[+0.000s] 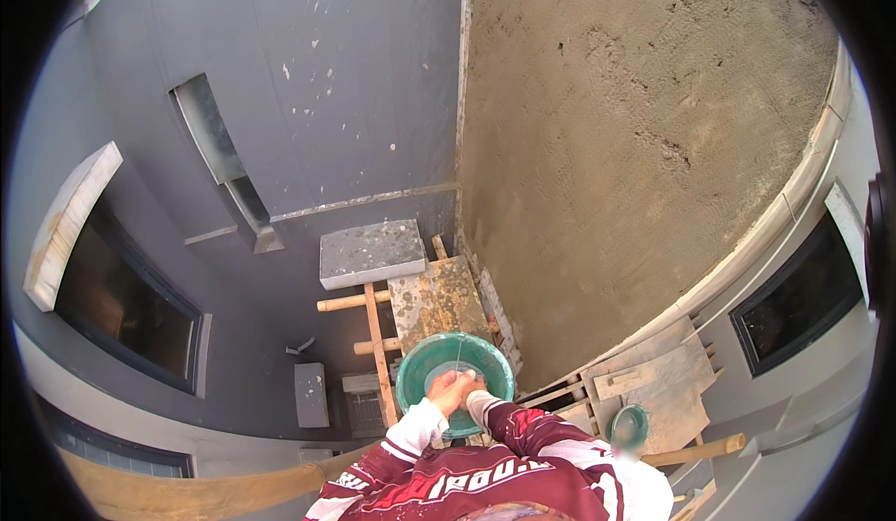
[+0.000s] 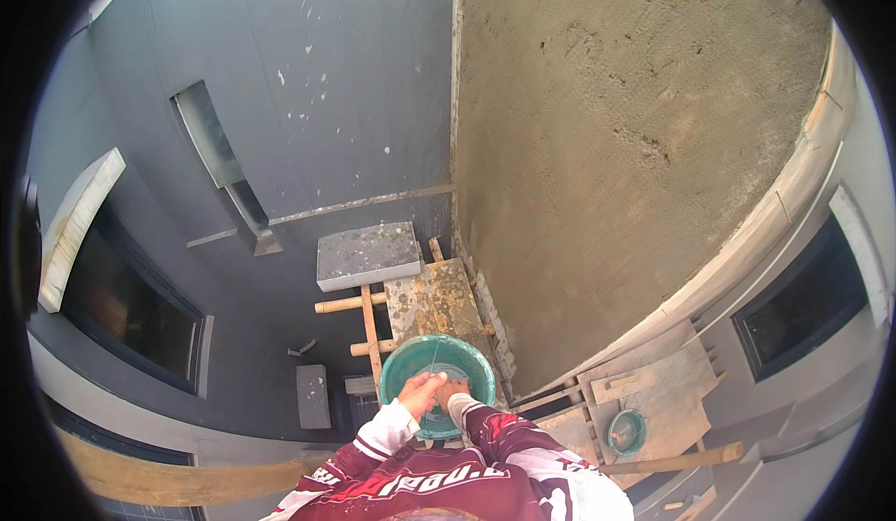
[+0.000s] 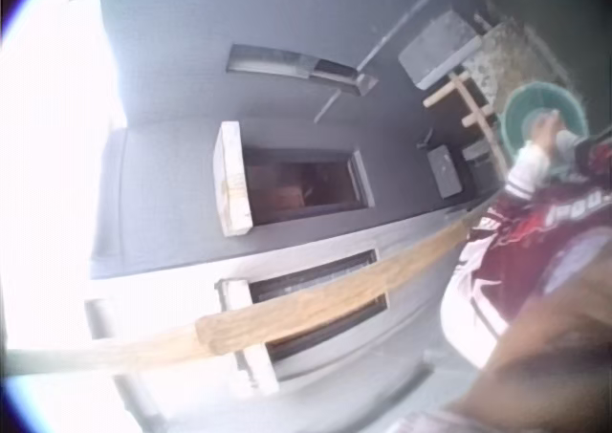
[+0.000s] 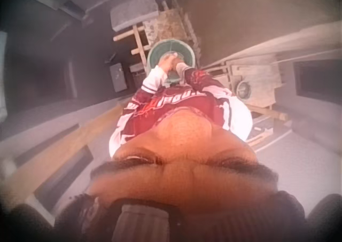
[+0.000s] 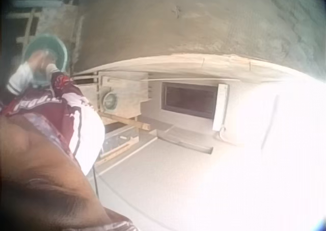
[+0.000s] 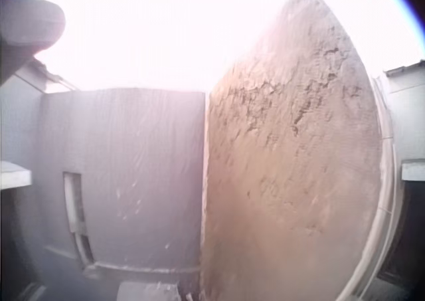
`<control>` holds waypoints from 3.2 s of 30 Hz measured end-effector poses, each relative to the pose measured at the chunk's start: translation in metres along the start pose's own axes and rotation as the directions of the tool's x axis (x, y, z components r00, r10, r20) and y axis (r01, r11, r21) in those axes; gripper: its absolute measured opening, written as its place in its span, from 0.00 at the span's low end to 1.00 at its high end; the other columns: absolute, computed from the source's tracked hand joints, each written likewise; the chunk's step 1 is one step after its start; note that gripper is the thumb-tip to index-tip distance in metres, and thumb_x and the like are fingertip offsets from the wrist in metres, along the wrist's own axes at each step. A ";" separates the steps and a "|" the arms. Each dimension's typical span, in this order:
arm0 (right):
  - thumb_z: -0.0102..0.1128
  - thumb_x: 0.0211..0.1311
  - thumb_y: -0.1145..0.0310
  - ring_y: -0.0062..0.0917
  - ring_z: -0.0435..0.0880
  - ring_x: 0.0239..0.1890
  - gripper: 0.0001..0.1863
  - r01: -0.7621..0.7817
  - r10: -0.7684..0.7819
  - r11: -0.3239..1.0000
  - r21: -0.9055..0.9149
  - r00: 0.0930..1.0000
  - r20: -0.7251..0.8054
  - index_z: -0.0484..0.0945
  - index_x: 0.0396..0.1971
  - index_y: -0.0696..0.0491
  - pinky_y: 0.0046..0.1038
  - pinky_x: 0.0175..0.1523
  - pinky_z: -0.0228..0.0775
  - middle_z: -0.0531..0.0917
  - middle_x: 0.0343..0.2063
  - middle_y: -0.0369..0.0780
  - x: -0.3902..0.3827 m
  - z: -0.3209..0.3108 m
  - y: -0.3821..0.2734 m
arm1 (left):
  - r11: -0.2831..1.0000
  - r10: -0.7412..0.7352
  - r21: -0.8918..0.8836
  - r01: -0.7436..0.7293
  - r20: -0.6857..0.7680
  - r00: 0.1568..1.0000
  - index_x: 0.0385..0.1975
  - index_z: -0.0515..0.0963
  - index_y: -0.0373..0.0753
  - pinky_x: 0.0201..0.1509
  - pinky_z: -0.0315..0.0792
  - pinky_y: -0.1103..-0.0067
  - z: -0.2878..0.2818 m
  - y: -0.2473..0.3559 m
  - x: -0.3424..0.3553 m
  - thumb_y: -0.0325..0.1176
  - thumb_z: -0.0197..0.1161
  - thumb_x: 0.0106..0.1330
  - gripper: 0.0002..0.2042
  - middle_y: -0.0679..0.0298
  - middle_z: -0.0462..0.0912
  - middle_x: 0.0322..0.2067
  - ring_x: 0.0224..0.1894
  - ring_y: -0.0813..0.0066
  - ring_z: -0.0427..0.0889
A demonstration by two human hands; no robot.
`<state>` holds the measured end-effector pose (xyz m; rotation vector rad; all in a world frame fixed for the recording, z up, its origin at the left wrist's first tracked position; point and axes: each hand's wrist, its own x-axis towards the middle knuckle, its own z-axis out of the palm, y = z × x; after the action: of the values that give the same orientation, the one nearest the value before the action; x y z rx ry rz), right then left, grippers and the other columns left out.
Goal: The person repeatedly dips a small green bottle into a green bucket and sprays liquid onto a vertical wall surface. The person stands on a wooden scaffold and moves along the wall while spraying.
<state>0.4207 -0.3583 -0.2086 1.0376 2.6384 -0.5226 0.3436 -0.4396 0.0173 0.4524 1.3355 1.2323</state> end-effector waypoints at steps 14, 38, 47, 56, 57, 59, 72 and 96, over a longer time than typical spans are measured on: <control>0.71 0.39 0.54 0.26 0.77 0.33 0.42 -0.223 0.043 0.465 0.857 0.972 0.229 0.63 0.53 0.61 0.27 0.33 0.70 0.76 0.39 0.45 -0.027 -0.059 0.031 | 0.983 -0.157 0.058 0.174 -0.226 0.961 0.30 0.72 0.38 0.15 0.57 0.82 -0.052 -0.067 0.054 0.48 0.59 0.59 0.17 0.69 0.67 0.18 0.14 0.82 0.62; 0.68 0.43 0.50 0.31 0.77 0.40 0.35 0.306 -0.335 0.865 0.398 0.942 0.004 0.72 0.46 0.61 0.30 0.47 0.68 0.80 0.37 0.46 0.018 -0.258 0.039 | 0.987 -0.093 -0.150 0.058 -0.234 0.968 0.28 0.70 0.41 0.16 0.58 0.82 -0.073 -0.033 0.042 0.46 0.62 0.58 0.15 0.72 0.62 0.17 0.15 0.81 0.63; 0.55 0.56 0.60 0.34 0.66 0.60 0.29 0.009 -0.007 1.000 -0.007 0.983 0.184 0.62 0.59 0.48 0.47 0.60 0.53 0.69 0.56 0.42 0.006 -0.066 -0.018 | 0.996 -0.088 -0.034 0.088 0.014 0.996 0.30 0.71 0.41 0.19 0.56 0.86 -0.026 0.003 0.018 0.46 0.62 0.59 0.15 0.74 0.65 0.21 0.18 0.86 0.61; 0.56 0.55 0.58 0.34 0.66 0.60 0.36 -0.081 0.076 0.995 0.060 0.994 0.081 0.54 0.63 0.49 0.45 0.61 0.54 0.67 0.58 0.43 0.008 -0.022 0.019 | 0.999 -0.042 0.012 0.041 0.108 0.993 0.35 0.73 0.39 0.18 0.54 0.86 0.007 0.008 0.014 0.46 0.63 0.59 0.16 0.74 0.67 0.21 0.18 0.87 0.60; 0.58 0.53 0.59 0.36 0.67 0.59 0.37 -0.044 0.035 0.991 0.124 0.997 0.071 0.55 0.63 0.49 0.44 0.61 0.56 0.68 0.57 0.44 0.009 -0.016 0.024 | 0.999 -0.046 0.031 0.043 0.115 0.992 0.36 0.73 0.39 0.18 0.54 0.85 0.008 0.003 0.018 0.46 0.63 0.59 0.16 0.74 0.67 0.21 0.18 0.86 0.60; 0.62 0.50 0.59 0.38 0.69 0.57 0.38 0.029 -0.039 0.968 0.249 0.999 0.034 0.56 0.61 0.51 0.40 0.59 0.59 0.70 0.56 0.46 0.011 -0.004 0.037 | 0.998 -0.012 0.069 0.010 0.033 0.999 0.36 0.73 0.38 0.18 0.55 0.84 0.009 -0.005 0.026 0.46 0.63 0.58 0.17 0.73 0.68 0.20 0.17 0.85 0.60; 0.71 0.41 0.56 0.25 0.80 0.28 0.30 -0.088 0.277 0.455 0.886 0.960 -0.047 0.74 0.42 0.59 0.28 0.29 0.72 0.81 0.32 0.42 0.033 -0.196 0.100 | 0.984 -0.112 0.102 0.149 -0.306 0.946 0.30 0.74 0.37 0.15 0.59 0.79 -0.065 -0.081 0.071 0.50 0.61 0.56 0.20 0.68 0.64 0.14 0.14 0.77 0.64; 0.66 0.46 0.58 0.41 0.74 0.53 0.36 0.153 -0.198 0.974 0.169 0.936 0.292 0.64 0.57 0.52 0.39 0.55 0.65 0.75 0.50 0.47 -0.002 -0.119 -0.006 | 1.000 -0.009 -0.029 0.005 -0.146 0.989 0.30 0.73 0.39 0.16 0.57 0.83 -0.052 -0.036 0.037 0.47 0.61 0.60 0.15 0.71 0.66 0.17 0.15 0.83 0.63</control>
<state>0.4051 -0.3142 -0.0994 0.6900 2.4521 -0.8515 0.3041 -0.4407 -0.0444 0.3425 1.4399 1.2965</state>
